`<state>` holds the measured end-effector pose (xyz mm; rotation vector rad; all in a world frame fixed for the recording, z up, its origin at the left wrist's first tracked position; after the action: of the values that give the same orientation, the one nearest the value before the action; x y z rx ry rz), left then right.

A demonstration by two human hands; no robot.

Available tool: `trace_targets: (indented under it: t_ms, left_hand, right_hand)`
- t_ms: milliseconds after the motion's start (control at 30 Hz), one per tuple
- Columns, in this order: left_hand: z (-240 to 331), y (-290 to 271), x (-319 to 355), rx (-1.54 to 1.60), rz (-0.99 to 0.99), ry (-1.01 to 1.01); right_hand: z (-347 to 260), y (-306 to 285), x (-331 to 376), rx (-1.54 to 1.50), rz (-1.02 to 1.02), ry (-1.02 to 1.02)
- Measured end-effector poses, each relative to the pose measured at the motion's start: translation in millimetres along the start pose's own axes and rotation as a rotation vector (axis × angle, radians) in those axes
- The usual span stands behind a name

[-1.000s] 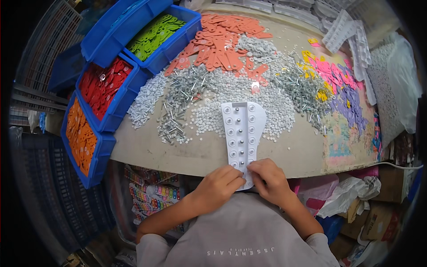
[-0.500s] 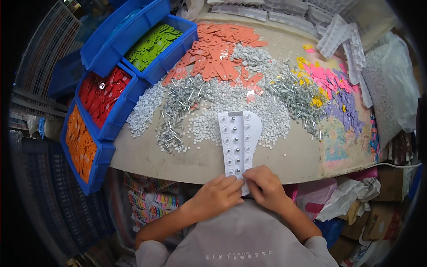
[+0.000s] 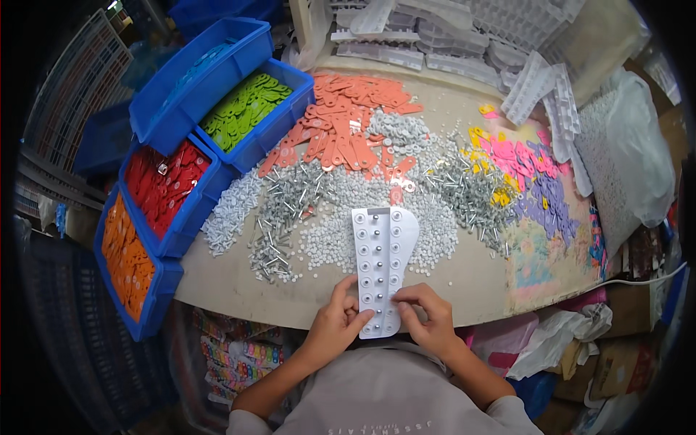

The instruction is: Assembling small colorful plastic components into a white frame on a factory workbench.

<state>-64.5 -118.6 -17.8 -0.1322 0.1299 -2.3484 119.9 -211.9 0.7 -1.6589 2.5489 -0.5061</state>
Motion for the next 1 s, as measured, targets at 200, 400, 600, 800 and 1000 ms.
trace_targets:
  t_ms: [200, 400, 600, 800, 1000]
  left_hand:
    - [24.5, -20.0, -20.7, -0.377, -0.060, 0.079]
    - [50.8, -52.6, -127.9, -0.669, 0.103, 0.627]
    - [18.5, -37.1, -273.9, -0.847, 0.042, 0.644]
    - [-2.8, -21.7, -305.7, -0.938, -0.061, 0.531]
    - [-12.1, -14.9, -306.9, -0.921, 0.019, 0.673]
  right_hand:
    - [-8.0, -21.8, -22.5, 0.161, 0.030, -0.048]
    - [-22.9, -55.6, -141.7, 0.562, 0.355, -0.408]
    - [-7.1, -41.8, -250.1, 0.689, 0.366, -0.346]
    - [9.5, -31.1, -265.5, 0.815, 0.377, -0.285]
    - [11.0, -32.4, -260.6, 0.732, 0.414, -0.331]
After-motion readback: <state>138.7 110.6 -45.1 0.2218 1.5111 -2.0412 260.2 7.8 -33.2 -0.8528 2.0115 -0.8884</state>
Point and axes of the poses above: each hand's wrist, its own x-axis away from the middle knuckle, its own y-axis out of the palm, z = x × y, the point moved 1 cm from there along -x, towards the middle knuckle, and after that the axes turned 14 degrees about y, right-handed, at the moved point
